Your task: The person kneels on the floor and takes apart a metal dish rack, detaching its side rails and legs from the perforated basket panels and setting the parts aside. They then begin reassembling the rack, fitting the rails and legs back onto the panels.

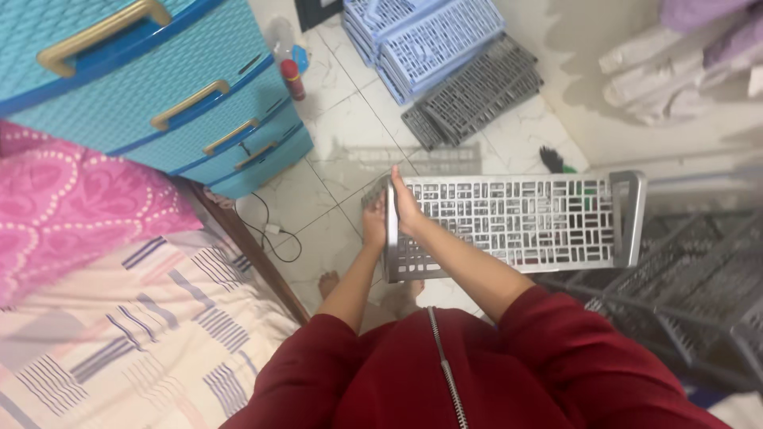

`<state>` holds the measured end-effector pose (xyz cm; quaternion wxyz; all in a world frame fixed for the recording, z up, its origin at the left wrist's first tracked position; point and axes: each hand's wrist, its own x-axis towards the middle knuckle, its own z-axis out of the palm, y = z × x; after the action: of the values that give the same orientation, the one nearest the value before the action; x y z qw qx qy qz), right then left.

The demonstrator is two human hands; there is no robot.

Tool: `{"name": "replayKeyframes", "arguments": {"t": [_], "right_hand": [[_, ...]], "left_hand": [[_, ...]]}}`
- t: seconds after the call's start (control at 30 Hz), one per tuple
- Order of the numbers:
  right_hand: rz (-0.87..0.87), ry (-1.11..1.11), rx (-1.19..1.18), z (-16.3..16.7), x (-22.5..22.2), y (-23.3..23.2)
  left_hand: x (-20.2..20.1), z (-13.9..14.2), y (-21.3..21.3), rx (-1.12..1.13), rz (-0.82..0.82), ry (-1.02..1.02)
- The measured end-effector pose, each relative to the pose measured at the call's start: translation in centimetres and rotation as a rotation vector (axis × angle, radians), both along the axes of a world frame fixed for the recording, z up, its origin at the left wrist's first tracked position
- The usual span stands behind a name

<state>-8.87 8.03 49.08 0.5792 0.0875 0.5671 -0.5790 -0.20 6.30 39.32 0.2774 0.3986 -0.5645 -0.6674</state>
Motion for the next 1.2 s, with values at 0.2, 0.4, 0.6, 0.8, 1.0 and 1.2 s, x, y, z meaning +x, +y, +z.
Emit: {"name": "replayKeyframes", "arguments": {"t": [0.2, 0.4, 0.6, 0.8, 1.0, 1.2], "right_hand": [[0.082, 0.101, -0.038, -0.6, -0.3, -1.3], [-0.052, 0.308, 0.103, -1.2, 1.5, -1.0], [-0.112, 0.426, 0.119, -1.5, 1.1, -1.1], [0.068, 0.216, -0.053, -2.3, -1.2, 1.5], [0.161, 0.197, 0.030, -5.8, 0.7, 8.3], [0.206, 0.332, 0.057, -8.8, 3.9, 11.1]], "left_hand": [[-1.0, 0.3, -0.3, -0.090, 0.063, -0.255], [-0.8, -0.3, -0.3, -0.143, -0.018, -0.376], [-1.6, -0.2, -1.0, -0.337, -0.005, -0.464], [-1.7, -1.2, -3.4, -0.018, -0.222, -0.368], [1.5, -2.3, -0.1, 0.002, -0.141, -0.422], [1.3, -3.6, 1.7, 0.146, -0.067, -0.249]]}}
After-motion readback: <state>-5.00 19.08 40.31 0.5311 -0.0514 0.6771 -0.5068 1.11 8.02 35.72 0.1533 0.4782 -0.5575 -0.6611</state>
